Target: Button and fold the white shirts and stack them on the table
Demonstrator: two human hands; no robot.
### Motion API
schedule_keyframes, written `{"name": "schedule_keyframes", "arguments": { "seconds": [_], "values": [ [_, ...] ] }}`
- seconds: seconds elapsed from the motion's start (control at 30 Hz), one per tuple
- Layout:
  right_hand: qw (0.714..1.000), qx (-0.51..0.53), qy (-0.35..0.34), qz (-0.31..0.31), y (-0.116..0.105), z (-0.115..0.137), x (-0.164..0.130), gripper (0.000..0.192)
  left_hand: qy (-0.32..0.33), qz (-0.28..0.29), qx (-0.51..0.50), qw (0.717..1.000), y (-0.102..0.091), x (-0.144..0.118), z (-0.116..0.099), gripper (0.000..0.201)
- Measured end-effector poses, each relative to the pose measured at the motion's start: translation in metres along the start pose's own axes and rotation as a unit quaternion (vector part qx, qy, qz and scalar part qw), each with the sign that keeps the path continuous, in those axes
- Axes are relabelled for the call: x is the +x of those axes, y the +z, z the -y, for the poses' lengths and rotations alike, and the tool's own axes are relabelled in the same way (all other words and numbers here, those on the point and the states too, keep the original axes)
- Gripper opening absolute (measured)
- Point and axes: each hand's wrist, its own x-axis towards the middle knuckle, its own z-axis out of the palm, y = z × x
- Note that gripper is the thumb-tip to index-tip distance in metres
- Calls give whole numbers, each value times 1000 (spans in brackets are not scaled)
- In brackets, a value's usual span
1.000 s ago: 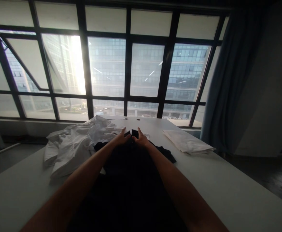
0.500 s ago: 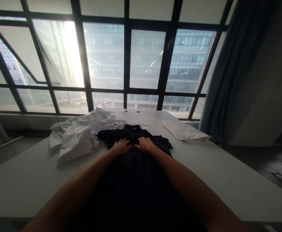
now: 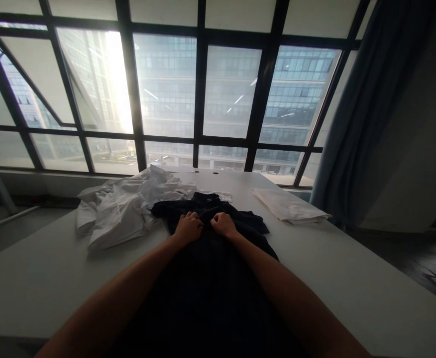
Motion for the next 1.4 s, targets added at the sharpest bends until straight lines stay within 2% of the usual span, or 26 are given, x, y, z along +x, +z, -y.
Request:
{"name": "schedule_keyframes", "arguments": {
  "seconds": [0.13,0.23,0.47,0.67,0.93,1.07,1.2,1.3,1.4],
  "values": [
    [989,140,-33,-20,-6,-9,-5,22,-38,-54,-22,998,-3,0,-4,37],
    [979,194,-62,-25,-8,-10,-10,22,-65,-80,-65,993,-3,2,-7,34],
    [972,212,-104,-3,-8,-7,-13,18,-105,-43,-187,976,3,12,-4,26],
    [977,195,-88,8,-2,-8,-11,33,-89,-67,-225,968,8,13,-2,22],
    [966,212,-142,39,0,-17,-7,20,-95,-76,-206,971,10,12,-3,21],
    [966,187,-181,6,3,-17,-7,17,-93,-73,-193,974,11,13,-2,23],
    [968,148,-191,-69,3,-16,-9,9,-71,-63,-168,981,11,13,-2,23],
    [964,83,-230,-104,-1,-15,-12,17,-50,-56,-153,985,10,13,-2,23],
    [961,28,-253,-108,-4,-14,-14,20,-34,-50,-140,988,9,13,-3,23]
  ]
}}
